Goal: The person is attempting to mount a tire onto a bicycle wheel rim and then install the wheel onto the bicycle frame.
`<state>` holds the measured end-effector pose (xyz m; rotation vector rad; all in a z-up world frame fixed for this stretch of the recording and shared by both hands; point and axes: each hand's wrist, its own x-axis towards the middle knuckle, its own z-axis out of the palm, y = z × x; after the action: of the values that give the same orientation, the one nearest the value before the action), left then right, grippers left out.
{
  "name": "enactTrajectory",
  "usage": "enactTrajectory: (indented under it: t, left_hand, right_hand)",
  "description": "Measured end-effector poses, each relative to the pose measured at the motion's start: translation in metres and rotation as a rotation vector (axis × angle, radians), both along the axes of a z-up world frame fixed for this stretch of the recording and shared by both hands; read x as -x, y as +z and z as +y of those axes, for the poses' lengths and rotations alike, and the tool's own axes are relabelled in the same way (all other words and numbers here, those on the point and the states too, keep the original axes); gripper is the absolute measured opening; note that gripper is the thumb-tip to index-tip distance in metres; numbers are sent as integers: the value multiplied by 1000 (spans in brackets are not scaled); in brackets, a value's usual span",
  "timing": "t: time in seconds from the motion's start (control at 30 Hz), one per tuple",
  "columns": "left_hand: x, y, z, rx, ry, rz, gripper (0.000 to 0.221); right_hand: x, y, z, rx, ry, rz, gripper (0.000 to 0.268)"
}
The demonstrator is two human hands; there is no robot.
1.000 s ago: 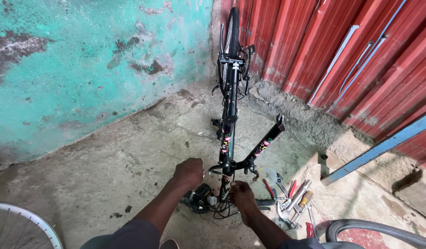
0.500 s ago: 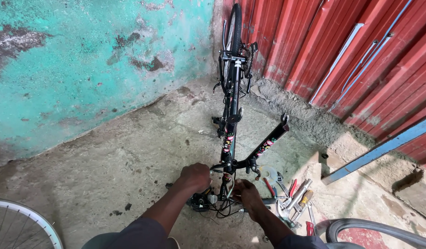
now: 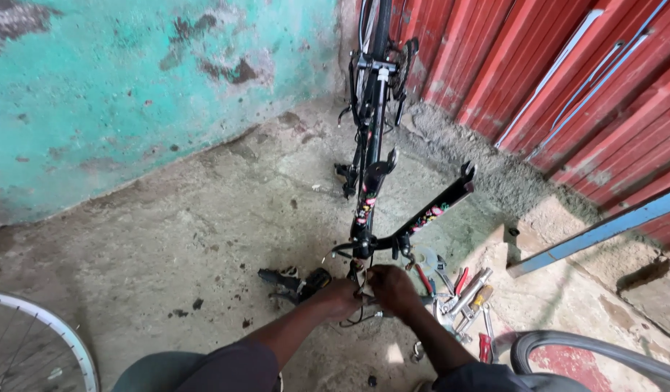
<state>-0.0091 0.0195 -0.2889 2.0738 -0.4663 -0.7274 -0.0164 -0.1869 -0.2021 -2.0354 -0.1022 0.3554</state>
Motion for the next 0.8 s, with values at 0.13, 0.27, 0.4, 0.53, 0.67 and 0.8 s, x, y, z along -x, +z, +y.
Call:
enactTrajectory:
  t: [0.13, 0.27, 0.4, 0.53, 0.67, 0.8]
  left_hand:
    - [-34, -8, 23, 112, -31, 330, 62]
    - [-22, -62, 51, -175, -187, -113, 50]
    - [-38, -23, 54, -312, -242, 14, 63]
    - [-29, -76, 76, -249, -255, -167, 47]
    - [-18, -84, 76, -144, -157, -121, 41]
    - [-35, -81, 75, -283, -172, 163, 44]
  right_hand:
    - [-16, -1, -22, 945, 296, -94, 28]
    - [13, 77, -35, 905, 241, 39, 36]
    - [6, 99, -49, 945, 192, -15, 47]
    - [6, 107, -52, 931, 168, 29, 55]
    - [-14, 66, -62, 939, 171, 38, 52]
    - [-34, -69, -80, 1291, 709, -71, 36]
